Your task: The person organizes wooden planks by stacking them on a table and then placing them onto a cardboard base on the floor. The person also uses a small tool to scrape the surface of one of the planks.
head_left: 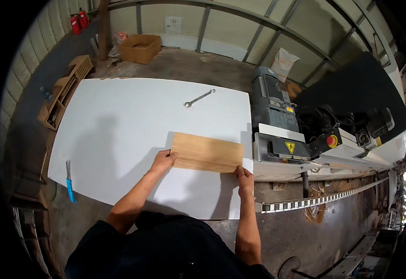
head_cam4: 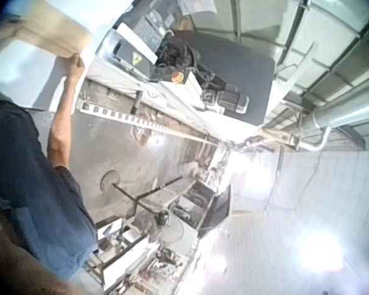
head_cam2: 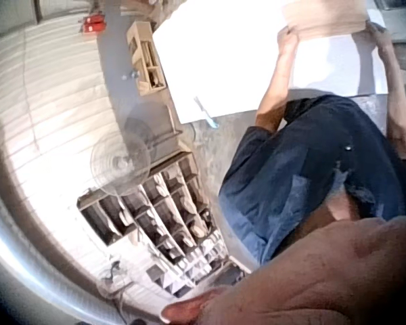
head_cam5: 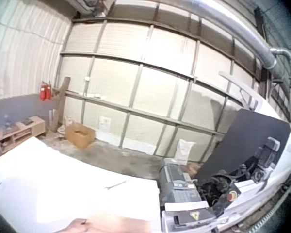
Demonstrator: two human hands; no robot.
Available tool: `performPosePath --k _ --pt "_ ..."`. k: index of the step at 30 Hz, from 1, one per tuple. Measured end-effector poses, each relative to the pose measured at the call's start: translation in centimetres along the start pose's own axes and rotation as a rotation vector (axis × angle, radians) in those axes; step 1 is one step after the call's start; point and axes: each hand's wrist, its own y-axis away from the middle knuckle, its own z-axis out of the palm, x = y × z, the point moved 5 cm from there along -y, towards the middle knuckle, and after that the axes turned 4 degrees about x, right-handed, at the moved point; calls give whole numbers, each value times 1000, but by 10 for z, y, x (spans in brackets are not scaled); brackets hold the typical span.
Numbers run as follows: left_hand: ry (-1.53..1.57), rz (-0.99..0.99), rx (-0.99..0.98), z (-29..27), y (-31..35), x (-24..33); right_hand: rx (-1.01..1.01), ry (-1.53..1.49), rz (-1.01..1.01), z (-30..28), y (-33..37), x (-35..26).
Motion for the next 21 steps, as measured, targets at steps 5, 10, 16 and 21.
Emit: performPosePath --k 5,10,16,21 --pt "21 2 11 -3 2 -3 -31 -89 0 4 1 5" --pt "111 29 18 -4 0 -8 -36 -62 -4 -2 2 6" --pt "99 22 2 -5 2 -8 -95 -162 -35 -2 10 5" --pt "97 29 -4 -5 3 -5 -109 -212 -33 -9 11 10"
